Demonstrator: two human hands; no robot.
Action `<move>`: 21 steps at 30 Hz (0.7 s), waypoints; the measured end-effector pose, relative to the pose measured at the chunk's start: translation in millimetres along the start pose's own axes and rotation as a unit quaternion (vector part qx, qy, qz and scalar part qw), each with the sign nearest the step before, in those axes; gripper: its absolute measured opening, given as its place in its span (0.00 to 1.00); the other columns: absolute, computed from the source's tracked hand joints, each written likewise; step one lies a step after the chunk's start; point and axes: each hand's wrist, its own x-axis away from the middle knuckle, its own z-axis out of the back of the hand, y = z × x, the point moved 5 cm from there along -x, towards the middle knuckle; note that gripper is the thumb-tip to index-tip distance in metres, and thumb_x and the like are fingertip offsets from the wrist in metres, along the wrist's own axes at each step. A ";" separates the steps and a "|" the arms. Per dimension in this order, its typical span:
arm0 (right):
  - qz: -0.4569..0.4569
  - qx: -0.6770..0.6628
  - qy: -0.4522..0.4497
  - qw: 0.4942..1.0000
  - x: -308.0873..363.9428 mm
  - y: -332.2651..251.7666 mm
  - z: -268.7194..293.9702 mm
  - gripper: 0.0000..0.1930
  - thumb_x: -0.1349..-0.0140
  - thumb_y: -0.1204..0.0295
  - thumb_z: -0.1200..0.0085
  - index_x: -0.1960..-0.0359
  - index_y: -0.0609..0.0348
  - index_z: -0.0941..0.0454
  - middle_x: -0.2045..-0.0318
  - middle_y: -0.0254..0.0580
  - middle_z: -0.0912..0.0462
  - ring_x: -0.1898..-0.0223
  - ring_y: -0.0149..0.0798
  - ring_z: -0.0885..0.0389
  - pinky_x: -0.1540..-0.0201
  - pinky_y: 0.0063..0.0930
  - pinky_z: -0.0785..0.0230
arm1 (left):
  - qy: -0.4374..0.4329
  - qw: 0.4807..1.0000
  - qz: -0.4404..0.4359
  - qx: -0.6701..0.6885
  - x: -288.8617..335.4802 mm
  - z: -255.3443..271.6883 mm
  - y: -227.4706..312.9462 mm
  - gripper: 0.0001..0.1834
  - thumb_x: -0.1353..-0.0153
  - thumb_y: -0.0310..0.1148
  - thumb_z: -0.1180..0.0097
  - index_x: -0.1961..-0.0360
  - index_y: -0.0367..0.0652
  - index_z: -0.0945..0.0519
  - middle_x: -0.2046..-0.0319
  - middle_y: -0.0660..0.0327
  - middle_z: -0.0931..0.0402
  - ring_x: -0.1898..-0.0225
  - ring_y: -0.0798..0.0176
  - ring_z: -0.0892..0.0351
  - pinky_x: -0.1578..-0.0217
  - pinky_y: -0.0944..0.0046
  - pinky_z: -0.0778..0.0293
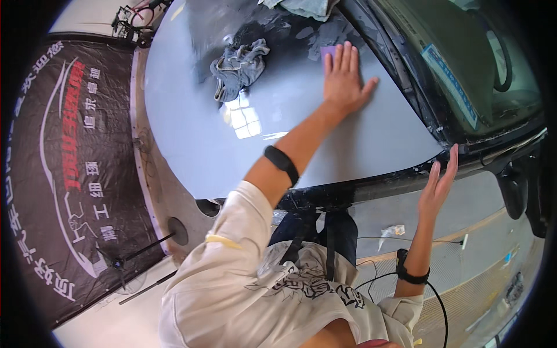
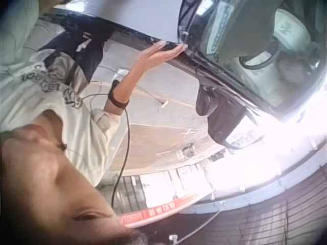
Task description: Sand and wipe a car hood as part of car detailing.
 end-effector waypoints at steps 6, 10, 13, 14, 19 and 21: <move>0.002 0.207 0.074 0.976 -126.5 116.2 34.8 0.35 0.21 0.51 0.53 0.26 0.70 0.38 0.28 0.62 0.33 0.25 0.60 0.38 0.24 0.47 0.46 | -0.108 0.976 -0.143 0.126 72.8 3.5 45.8 0.50 0.30 0.66 0.54 0.22 0.35 0.43 0.21 0.46 0.47 0.19 0.43 0.53 0.22 0.42 0.58; 0.081 0.392 0.135 0.906 -196.7 156.5 81.8 0.37 0.22 0.47 0.55 0.28 0.70 0.36 0.26 0.62 0.36 0.23 0.61 0.42 0.22 0.51 0.50 | -0.086 0.987 -0.074 0.111 19.4 9.1 2.2 0.48 0.31 0.65 0.51 0.22 0.39 0.41 0.21 0.50 0.45 0.19 0.45 0.52 0.21 0.43 0.59; 0.145 0.450 0.179 0.863 -232.8 139.8 120.5 0.36 0.22 0.49 0.54 0.28 0.70 0.36 0.26 0.62 0.36 0.23 0.61 0.42 0.22 0.51 0.50 | -0.011 0.999 -0.026 0.039 -25.2 16.3 -26.9 0.48 0.31 0.65 0.51 0.22 0.39 0.41 0.21 0.51 0.44 0.18 0.47 0.53 0.21 0.43 0.61; 0.142 0.459 0.201 0.854 -244.5 142.0 142.8 0.36 0.22 0.49 0.54 0.28 0.70 0.36 0.26 0.62 0.36 0.23 0.61 0.42 0.22 0.51 0.50 | -0.004 1.000 -0.019 0.023 -30.8 16.7 -24.8 0.49 0.31 0.65 0.51 0.22 0.39 0.41 0.20 0.51 0.46 0.18 0.47 0.54 0.21 0.43 0.63; 0.115 0.533 0.096 0.833 -299.2 163.7 222.8 0.35 0.24 0.54 0.50 0.25 0.68 0.38 0.23 0.55 0.39 0.21 0.57 0.45 0.21 0.52 0.53 | -0.038 0.998 0.043 -0.024 -34.7 5.8 -23.1 0.49 0.30 0.64 0.50 0.21 0.41 0.44 0.19 0.53 0.49 0.17 0.48 0.58 0.21 0.44 0.65; 0.168 0.505 0.113 0.839 -315.4 176.1 253.3 0.37 0.25 0.52 0.49 0.25 0.67 0.39 0.22 0.53 0.42 0.20 0.56 0.47 0.21 0.51 0.54 | -0.038 0.992 0.109 -0.054 -36.9 2.6 -25.2 0.49 0.30 0.65 0.51 0.20 0.42 0.44 0.18 0.54 0.51 0.17 0.49 0.58 0.21 0.43 0.65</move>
